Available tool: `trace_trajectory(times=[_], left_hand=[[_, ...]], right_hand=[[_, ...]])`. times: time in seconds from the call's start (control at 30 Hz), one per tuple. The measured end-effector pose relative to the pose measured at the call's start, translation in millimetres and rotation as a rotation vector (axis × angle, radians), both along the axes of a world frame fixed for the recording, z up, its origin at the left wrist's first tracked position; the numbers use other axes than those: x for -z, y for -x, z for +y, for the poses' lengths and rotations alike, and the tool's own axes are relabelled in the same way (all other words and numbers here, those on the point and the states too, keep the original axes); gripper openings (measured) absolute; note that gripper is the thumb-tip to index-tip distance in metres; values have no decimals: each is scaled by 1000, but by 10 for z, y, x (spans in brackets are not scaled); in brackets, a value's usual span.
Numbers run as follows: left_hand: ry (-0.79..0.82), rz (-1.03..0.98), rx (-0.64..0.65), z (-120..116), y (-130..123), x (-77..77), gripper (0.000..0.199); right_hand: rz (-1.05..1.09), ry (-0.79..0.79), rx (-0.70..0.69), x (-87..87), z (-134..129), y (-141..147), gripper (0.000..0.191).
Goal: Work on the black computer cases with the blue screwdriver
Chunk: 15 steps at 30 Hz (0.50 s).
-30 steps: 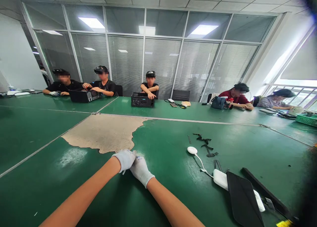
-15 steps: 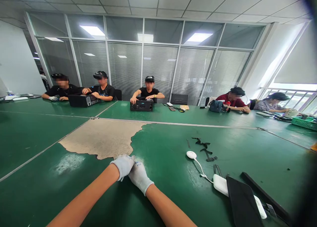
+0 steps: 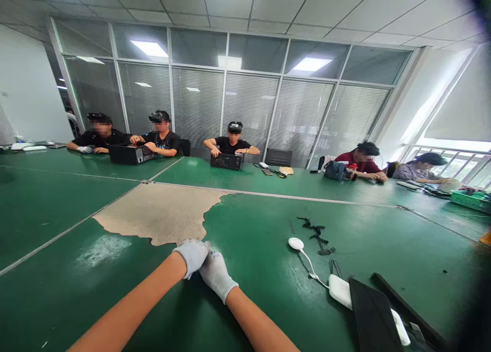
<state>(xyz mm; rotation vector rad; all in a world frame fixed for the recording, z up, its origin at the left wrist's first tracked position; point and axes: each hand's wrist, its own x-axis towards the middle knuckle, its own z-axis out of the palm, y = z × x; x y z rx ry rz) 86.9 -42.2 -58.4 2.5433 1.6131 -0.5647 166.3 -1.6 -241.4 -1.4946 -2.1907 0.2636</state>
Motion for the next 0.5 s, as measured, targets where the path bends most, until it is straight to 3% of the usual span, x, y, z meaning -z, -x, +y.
trace_trajectory(times=[0.17, 0.33, 0.5], left_hand=[[19, 9, -19, 10, -5, 7, 51], [1, -13, 19, 86, 26, 100, 46], [7, -41, 65, 199, 135, 123, 38]], right_hand=[[-125, 0, 28, -42, -2, -15, 40], [-6, -9, -6, -119, -38, -26, 38], [111, 31, 4, -319, -157, -90, 24]])
